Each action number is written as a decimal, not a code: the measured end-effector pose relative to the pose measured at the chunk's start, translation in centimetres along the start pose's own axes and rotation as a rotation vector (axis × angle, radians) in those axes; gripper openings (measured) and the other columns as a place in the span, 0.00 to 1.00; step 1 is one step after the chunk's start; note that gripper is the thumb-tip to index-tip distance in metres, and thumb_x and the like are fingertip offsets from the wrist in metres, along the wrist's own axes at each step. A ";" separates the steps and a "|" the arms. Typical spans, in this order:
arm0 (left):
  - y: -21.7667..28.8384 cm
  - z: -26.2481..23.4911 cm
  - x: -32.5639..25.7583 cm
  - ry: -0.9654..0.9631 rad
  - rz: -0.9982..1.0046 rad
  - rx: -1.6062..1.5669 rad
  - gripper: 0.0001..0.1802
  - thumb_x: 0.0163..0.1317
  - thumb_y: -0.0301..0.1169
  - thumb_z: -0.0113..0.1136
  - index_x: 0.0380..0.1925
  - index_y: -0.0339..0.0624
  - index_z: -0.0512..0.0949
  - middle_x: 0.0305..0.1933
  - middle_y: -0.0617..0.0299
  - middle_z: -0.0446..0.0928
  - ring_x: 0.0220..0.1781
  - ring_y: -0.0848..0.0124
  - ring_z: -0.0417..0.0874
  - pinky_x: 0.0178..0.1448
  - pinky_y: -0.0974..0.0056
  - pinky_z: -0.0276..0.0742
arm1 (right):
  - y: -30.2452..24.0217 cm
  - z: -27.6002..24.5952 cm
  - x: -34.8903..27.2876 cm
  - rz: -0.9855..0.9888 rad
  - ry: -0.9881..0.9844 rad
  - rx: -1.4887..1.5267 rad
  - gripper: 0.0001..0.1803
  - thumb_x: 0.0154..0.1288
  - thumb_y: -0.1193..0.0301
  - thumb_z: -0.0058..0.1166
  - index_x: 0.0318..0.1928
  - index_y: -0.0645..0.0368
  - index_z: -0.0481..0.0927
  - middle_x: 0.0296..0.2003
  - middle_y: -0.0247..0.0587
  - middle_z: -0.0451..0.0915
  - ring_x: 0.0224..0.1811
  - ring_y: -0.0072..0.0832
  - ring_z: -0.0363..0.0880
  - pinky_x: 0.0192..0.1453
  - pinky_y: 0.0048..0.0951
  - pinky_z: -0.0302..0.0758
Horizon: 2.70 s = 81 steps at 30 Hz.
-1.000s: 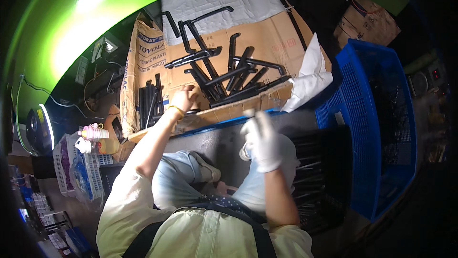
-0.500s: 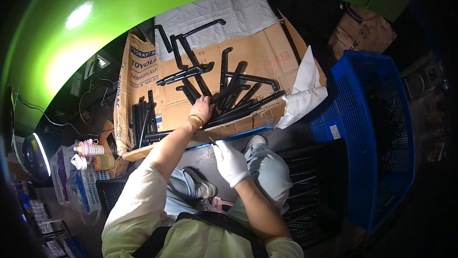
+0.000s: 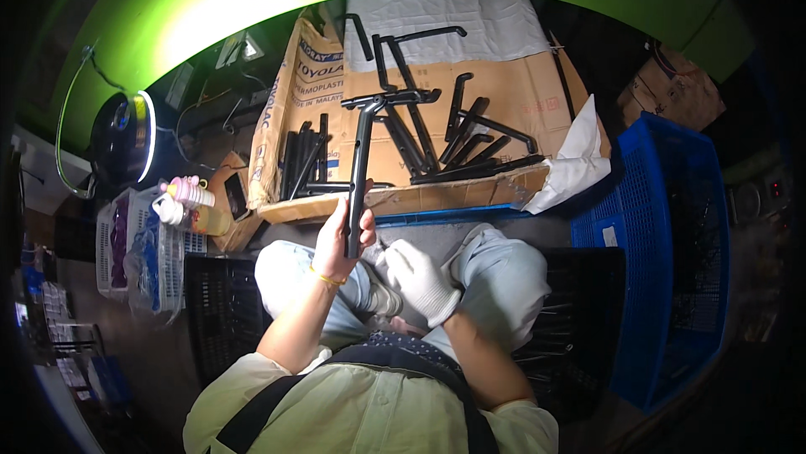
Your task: The person assembles small black plastic and metal components onto a larger L-shaped black handle by hand.
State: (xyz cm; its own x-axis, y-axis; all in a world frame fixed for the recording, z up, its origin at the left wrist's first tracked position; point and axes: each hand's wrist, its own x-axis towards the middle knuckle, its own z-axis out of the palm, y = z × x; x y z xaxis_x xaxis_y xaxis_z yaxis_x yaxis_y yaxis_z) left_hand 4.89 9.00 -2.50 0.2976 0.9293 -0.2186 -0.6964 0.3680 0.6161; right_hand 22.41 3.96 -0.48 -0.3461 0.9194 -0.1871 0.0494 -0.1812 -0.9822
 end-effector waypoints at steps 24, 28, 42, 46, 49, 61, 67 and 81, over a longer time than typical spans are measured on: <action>0.4 1.1 -7.5 0.059 0.045 0.099 0.24 0.73 0.44 0.43 0.62 0.42 0.64 0.35 0.66 0.68 0.34 0.77 0.67 0.40 0.72 0.65 | -1.3 6.0 -2.4 -0.271 -0.102 -0.450 0.11 0.70 0.67 0.47 0.40 0.62 0.77 0.29 0.53 0.80 0.34 0.52 0.80 0.36 0.42 0.75; 0.3 1.1 -7.8 0.071 0.054 0.062 0.23 0.73 0.43 0.44 0.61 0.42 0.65 0.35 0.66 0.68 0.34 0.77 0.67 0.40 0.72 0.65 | -1.6 6.3 -2.5 -0.298 -0.088 -0.444 0.11 0.70 0.67 0.47 0.40 0.62 0.77 0.29 0.54 0.79 0.34 0.52 0.80 0.35 0.41 0.75; -0.6 0.5 -8.0 0.118 0.054 0.021 0.16 0.74 0.42 0.42 0.50 0.43 0.69 0.35 0.66 0.70 0.33 0.77 0.67 0.39 0.72 0.65 | -1.5 7.0 -3.0 -0.121 -0.011 -0.370 0.11 0.71 0.68 0.46 0.40 0.62 0.77 0.28 0.56 0.78 0.31 0.50 0.80 0.32 0.41 0.74; -0.3 1.1 -8.1 0.121 0.044 0.028 0.15 0.74 0.43 0.43 0.48 0.44 0.69 0.33 0.67 0.69 0.32 0.77 0.66 0.39 0.72 0.64 | -1.6 6.7 -3.0 -0.239 -0.045 -0.436 0.10 0.71 0.67 0.47 0.39 0.61 0.77 0.29 0.58 0.79 0.33 0.52 0.80 0.33 0.42 0.75; -0.3 1.4 -8.0 0.092 0.076 -0.001 0.19 0.74 0.45 0.42 0.54 0.45 0.68 0.31 0.68 0.67 0.31 0.77 0.64 0.39 0.72 0.64 | -1.8 7.6 -3.5 0.039 0.061 -0.132 0.09 0.72 0.70 0.47 0.39 0.65 0.75 0.26 0.44 0.76 0.24 0.28 0.79 0.27 0.29 0.73; -1.0 2.1 -6.9 0.175 0.108 -0.023 0.25 0.74 0.44 0.45 0.65 0.44 0.64 0.34 0.69 0.69 0.37 0.79 0.71 0.44 0.72 0.70 | -1.1 7.8 -3.9 -0.152 0.307 -0.570 0.15 0.59 0.67 0.63 0.39 0.62 0.74 0.23 0.45 0.79 0.22 0.37 0.81 0.27 0.34 0.76; 0.5 0.0 -5.6 0.294 0.243 0.045 0.21 0.75 0.46 0.43 0.59 0.48 0.65 0.29 0.66 0.69 0.24 0.79 0.69 0.29 0.73 0.70 | -1.0 8.0 -4.6 -0.276 0.227 -0.639 0.08 0.66 0.65 0.54 0.40 0.55 0.74 0.23 0.45 0.80 0.24 0.44 0.82 0.27 0.41 0.75; 0.8 -0.4 -6.9 -0.004 0.018 0.123 0.28 0.73 0.49 0.44 0.66 0.47 0.59 0.31 0.64 0.72 0.27 0.79 0.72 0.30 0.73 0.71 | -1.3 6.0 -3.4 -0.267 -0.089 -0.499 0.10 0.71 0.68 0.44 0.41 0.59 0.77 0.34 0.53 0.79 0.37 0.53 0.79 0.39 0.46 0.75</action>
State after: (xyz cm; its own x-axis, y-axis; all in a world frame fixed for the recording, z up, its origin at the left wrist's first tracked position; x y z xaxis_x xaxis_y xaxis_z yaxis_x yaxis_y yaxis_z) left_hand 2.04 2.86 -0.80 0.2886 0.9356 -0.2032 -0.6167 0.3440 0.7081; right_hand 17.87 -1.07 1.59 -0.4840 0.8736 0.0497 0.3783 0.2601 -0.8884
